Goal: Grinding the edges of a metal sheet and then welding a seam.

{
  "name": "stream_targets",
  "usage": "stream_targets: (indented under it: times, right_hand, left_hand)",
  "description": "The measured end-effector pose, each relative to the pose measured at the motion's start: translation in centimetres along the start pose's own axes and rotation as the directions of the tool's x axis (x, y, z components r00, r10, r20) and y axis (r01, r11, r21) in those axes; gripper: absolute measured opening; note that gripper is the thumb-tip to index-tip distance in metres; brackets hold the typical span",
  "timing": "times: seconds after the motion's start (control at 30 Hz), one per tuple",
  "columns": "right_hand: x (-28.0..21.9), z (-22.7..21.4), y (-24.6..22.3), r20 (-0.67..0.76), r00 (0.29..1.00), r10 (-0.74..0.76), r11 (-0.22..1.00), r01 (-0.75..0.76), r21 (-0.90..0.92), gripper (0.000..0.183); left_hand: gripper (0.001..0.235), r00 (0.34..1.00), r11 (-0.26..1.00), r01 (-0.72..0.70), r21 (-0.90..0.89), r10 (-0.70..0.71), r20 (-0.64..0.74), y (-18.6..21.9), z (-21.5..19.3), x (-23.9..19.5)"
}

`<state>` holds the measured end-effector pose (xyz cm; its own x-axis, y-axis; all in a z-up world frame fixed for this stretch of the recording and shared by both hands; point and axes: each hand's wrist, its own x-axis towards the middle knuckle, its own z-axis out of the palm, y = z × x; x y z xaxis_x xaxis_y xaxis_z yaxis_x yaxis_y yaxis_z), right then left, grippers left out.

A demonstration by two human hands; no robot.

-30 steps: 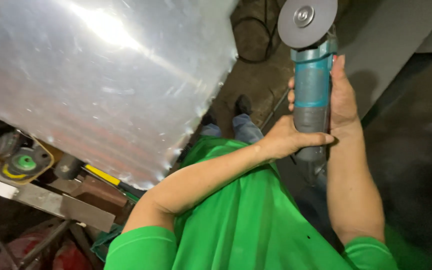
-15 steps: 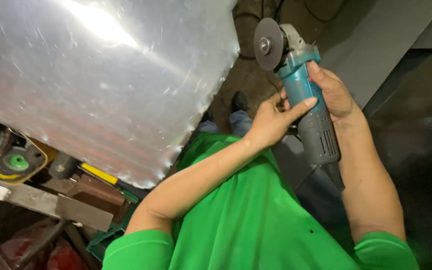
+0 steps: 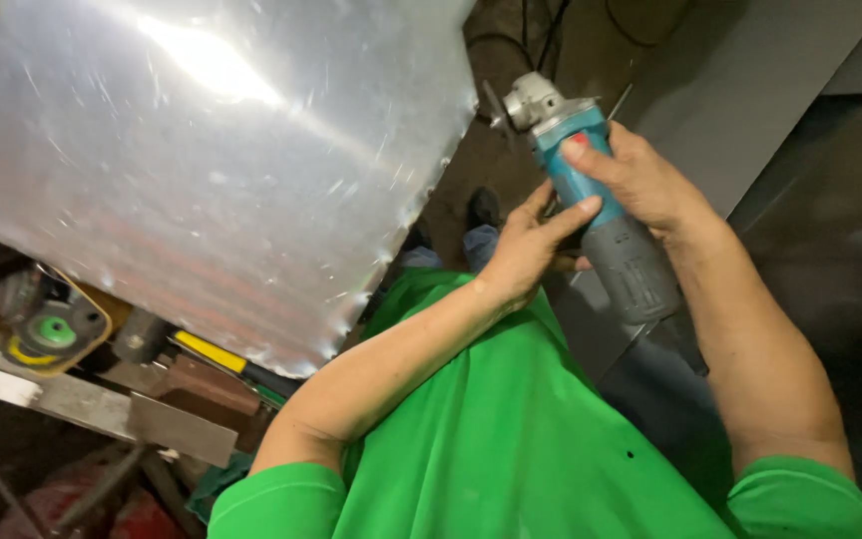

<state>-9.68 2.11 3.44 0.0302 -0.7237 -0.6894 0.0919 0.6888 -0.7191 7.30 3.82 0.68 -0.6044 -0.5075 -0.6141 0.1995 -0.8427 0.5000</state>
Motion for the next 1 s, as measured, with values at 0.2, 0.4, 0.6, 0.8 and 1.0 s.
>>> stream_targets:
  times: [0.2, 0.4, 0.6, 0.8, 1.0]
  right_hand:
    - [1.6, -0.3, 2.5, -0.034, 0.989, -0.143, 0.979, 0.136, -0.152, 0.066]
    - [2.9, -2.6, 3.4, 0.002, 0.974, -0.225, 0.902, 0.209, -0.377, 0.075]
    - [4.0, -5.6, 2.8, 0.124, 0.956, -0.264, 0.843, 0.292, -0.451, 0.079]
    - [4.4, -7.0, 3.6, 0.212, 0.921, -0.328, 0.828, 0.388, -0.404, 0.091]
    - [4.9, -6.9, 3.4, 0.219, 0.947, -0.235, 0.841, 0.311, -0.442, 0.102]
  left_hand:
    - [0.070, 0.998, 0.998, 0.060, 0.033, -0.059, -0.037, -0.3, -0.4, 0.6]
    - [0.069, 0.991, 0.998, -0.025, 0.055, 0.032, -0.127, -2.2, 0.2, 2.5]
    - [0.072, 0.943, 0.993, -0.118, 0.013, 0.116, -0.311, -5.6, 2.4, 4.3]
    - [0.074, 0.898, 0.988, -0.145, 0.045, 0.150, -0.413, -7.5, 3.4, 4.8]
    - [0.071, 0.872, 0.980, -0.187, 0.062, 0.194, -0.449, -7.5, 3.4, 4.9]
